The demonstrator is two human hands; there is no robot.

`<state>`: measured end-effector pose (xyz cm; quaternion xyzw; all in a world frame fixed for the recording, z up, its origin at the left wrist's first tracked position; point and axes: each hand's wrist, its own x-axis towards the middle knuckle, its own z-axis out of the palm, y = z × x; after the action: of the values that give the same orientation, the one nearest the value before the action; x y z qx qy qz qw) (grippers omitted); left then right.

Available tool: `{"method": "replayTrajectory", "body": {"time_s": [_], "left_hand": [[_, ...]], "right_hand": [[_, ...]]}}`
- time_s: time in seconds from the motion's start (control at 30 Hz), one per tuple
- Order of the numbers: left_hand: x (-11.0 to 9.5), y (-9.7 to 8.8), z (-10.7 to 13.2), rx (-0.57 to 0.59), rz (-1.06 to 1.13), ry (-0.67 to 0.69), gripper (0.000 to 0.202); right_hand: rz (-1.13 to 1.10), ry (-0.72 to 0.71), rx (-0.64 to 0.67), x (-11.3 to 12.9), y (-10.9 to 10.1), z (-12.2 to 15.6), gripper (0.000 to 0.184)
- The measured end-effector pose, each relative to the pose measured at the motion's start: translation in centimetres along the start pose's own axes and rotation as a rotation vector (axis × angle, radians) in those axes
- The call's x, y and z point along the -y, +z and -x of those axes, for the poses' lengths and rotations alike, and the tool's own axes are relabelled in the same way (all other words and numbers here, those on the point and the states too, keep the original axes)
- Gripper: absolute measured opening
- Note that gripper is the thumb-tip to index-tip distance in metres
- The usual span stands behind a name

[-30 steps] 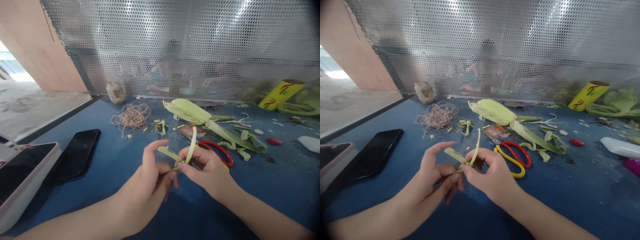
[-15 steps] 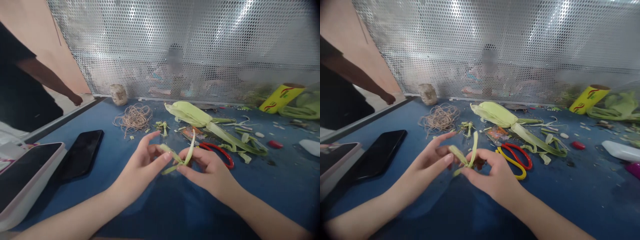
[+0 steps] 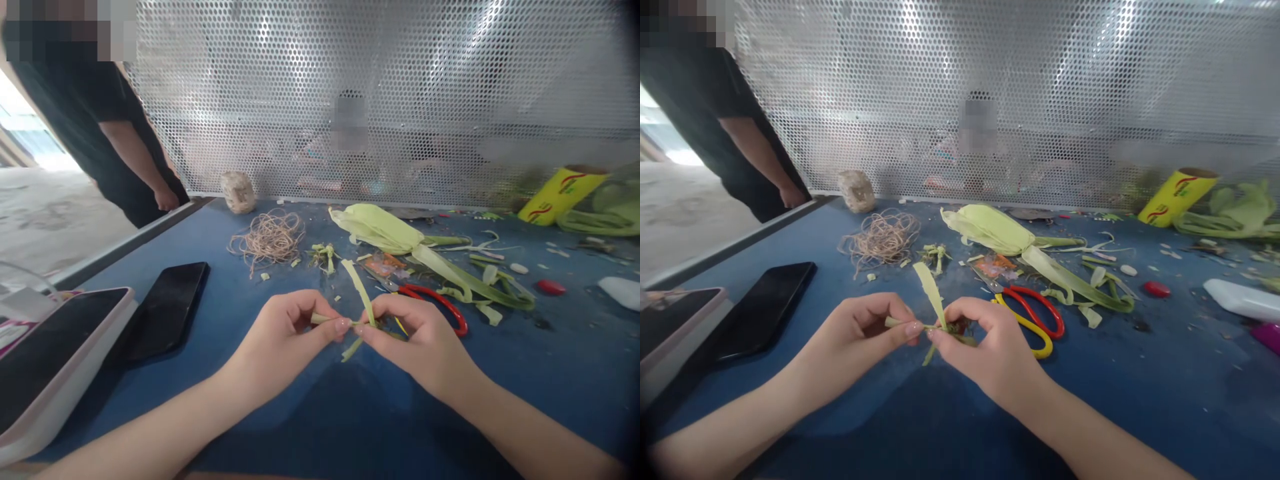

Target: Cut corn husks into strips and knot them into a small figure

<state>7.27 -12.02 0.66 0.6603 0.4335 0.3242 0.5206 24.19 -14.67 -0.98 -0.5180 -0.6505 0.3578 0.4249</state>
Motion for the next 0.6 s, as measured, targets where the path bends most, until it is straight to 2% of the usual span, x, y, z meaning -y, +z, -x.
{"method": "replayTrajectory", "body": {"time_s": [0.07,0.17,0.23,0.3,0.37,0.4,0.43,0.5,0.6], "left_hand": [[-0.1,-0.3,0.0,0.010,-0.005,0.007,0.020],[0.2,-0.7,-0.2,0.035,-0.084,0.024,0.019],[0.6,-0.8,-0.3,-0.020,-0.206,0.094,0.016],[0.8,-0.8,-0.2,-0.180,-0.357,0.239,0.023],[0.8,-0.7,0.2,-0.351,-0.504,0.433,0.020],[0.7,-0.7,0.4,-0.386,-0.561,0.535,0.009],[0.6,-0.6,0.7,-0.397,-0.606,0.630,0.006],[0.4,-0.4,1.2,-0.308,-0.638,0.743,0.019],[0.6,0.0,1.3,-0.184,-0.645,0.685,0.016]], "right_hand": [[-0.023,0.020,0.006,0.0,-0.1,-0.1,0.013],[-0.121,0.123,0.053,-0.5,-0.3,-0.3,0.015],[-0.267,0.174,0.103,-0.9,-0.3,-0.5,0.021],[-0.460,0.191,0.143,-1.2,-0.3,-0.6,0.032],[-0.603,0.205,0.168,-1.4,-0.3,-0.7,0.037],[-0.634,0.220,0.175,-1.5,-0.3,-0.7,0.034],[-0.641,0.235,0.178,-1.5,-0.3,-0.6,0.029],[-0.612,0.245,0.167,-1.4,-0.3,-0.6,0.019],[-0.550,0.206,0.155,-1.2,-0.4,-0.6,0.018]]}}
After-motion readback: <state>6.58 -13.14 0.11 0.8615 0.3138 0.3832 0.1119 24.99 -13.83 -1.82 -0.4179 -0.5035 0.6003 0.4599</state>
